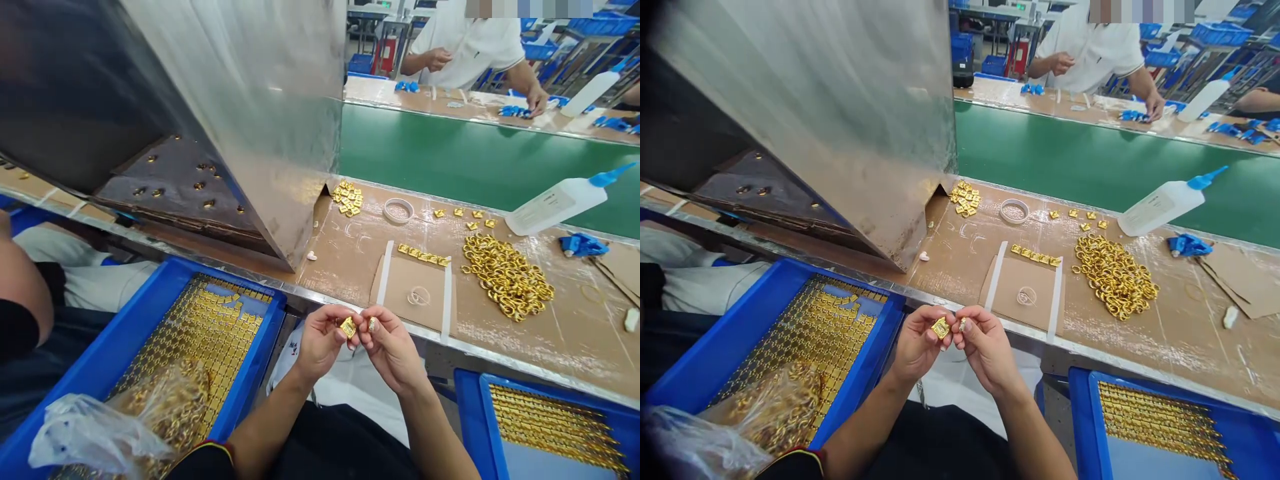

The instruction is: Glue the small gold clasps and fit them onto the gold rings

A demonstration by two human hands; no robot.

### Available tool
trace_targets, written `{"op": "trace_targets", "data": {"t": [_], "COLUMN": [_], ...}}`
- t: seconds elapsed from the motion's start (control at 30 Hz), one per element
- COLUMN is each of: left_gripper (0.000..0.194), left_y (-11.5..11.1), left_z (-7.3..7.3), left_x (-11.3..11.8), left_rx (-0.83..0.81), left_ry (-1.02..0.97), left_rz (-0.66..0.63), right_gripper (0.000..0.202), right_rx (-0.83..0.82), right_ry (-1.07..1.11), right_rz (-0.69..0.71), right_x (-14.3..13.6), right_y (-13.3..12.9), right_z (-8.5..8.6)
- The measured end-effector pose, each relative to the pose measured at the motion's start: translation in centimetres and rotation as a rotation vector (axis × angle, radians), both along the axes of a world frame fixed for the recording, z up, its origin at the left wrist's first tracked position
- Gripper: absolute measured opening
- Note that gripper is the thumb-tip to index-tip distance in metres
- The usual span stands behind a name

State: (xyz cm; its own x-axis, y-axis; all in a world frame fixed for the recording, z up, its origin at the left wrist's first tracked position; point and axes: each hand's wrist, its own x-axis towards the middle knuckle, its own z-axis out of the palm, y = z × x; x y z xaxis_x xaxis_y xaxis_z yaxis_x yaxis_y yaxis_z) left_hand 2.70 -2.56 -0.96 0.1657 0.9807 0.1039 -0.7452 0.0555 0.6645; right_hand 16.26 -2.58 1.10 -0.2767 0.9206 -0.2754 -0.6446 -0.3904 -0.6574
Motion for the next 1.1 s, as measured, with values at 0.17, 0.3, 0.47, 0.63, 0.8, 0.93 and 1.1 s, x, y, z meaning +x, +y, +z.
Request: {"op": "trace_targets", "data": {"t": [0.17,0.3,0.47,0.63,0.8,0.93,1.1], "left_gripper": [0.029,0.030,0.031,0.034,0.029,0.028,0.029], "left_y": [0.6,0.7,0.5,0.2,-0.4,-1.0,-1.8], "left_z": [-0.1,-0.4,-0.6,-0.5,0.2,0.6,0.6], "left_x": [0.0,0.2,0.1,-0.1,0.0,-0.2,-0.2], "left_rx": [-0.024,-0.049,-0.049,-0.072,0.010,0.070,0.079], "left_ry": [0.047,0.032,0.006,0.034,0.108,0.187,0.267], "left_rz": [0.032,0.054,0.033,0.070,0.171,0.275,0.351], "right_gripper": [0.033,0.033,0.029,0.028,0.011,0.008,0.012], "right_rx": [-0.045,-0.027,-0.024,0.086,0.411,0.613,0.738], "right_ry": [-0.012,-0.063,-0.003,-0.126,-0.517,-0.766,-0.929], "right_rz": [0.023,0.001,0.066,0.024,-0.134,-0.202,-0.235], "right_x": [0.0,0.0,0.2,0.2,-0.2,-0.5,-0.8], "right_y": [0.6,0.5,0.5,0.1,-1.3,-2.1,-2.5], "right_z": [0.6,0.5,0.4,1.1,3.2,4.4,4.5]}}
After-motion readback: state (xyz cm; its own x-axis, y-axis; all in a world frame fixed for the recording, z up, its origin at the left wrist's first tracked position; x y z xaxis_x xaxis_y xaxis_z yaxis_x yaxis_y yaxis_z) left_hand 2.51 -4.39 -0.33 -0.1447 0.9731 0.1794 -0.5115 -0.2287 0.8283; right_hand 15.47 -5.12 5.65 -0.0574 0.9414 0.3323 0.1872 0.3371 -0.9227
